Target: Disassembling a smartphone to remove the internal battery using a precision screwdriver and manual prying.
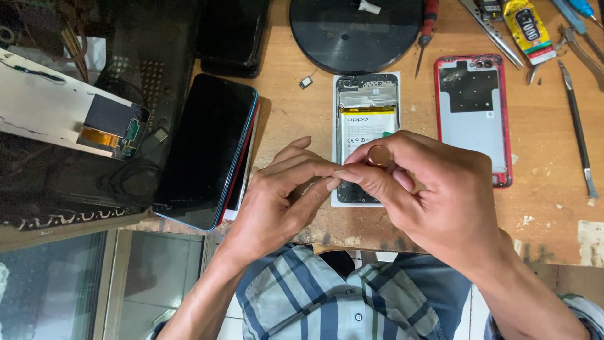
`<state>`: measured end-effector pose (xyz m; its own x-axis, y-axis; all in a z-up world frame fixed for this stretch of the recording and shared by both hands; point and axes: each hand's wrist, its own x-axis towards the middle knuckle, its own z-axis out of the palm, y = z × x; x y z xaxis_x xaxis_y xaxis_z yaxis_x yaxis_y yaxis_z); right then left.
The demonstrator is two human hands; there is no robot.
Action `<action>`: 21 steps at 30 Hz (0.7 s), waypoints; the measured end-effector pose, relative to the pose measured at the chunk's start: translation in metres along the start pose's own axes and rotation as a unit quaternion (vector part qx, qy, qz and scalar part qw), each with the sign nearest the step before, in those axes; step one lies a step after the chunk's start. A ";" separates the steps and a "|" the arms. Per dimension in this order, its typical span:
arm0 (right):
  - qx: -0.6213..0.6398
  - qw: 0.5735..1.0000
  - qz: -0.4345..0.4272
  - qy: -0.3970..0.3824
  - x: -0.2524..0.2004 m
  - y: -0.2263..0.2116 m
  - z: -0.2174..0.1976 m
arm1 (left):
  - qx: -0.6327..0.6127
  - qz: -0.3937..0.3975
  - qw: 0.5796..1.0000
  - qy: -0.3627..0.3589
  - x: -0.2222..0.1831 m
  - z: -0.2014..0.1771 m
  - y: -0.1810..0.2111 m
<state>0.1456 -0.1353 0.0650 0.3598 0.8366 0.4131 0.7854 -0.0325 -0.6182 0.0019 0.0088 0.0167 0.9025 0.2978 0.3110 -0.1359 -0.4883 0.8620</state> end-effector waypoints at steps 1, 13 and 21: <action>0.000 1.000 0.001 0.001 0.000 0.000 0.000 | 0.000 0.000 1.000 -0.001 0.001 0.000 0.000; -0.029 1.000 -0.003 0.004 -0.002 0.003 0.002 | -0.001 0.000 1.000 -0.008 -0.001 -0.001 -0.001; -0.018 1.000 0.002 0.010 -0.002 0.000 0.003 | 0.006 0.007 1.000 -0.015 -0.001 -0.002 0.000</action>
<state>0.1430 -0.1347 0.0623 0.3735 0.8249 0.4243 0.8009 -0.0559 -0.5962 0.0003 0.0101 0.0176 0.9122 0.2663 0.3113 -0.1441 -0.5027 0.8523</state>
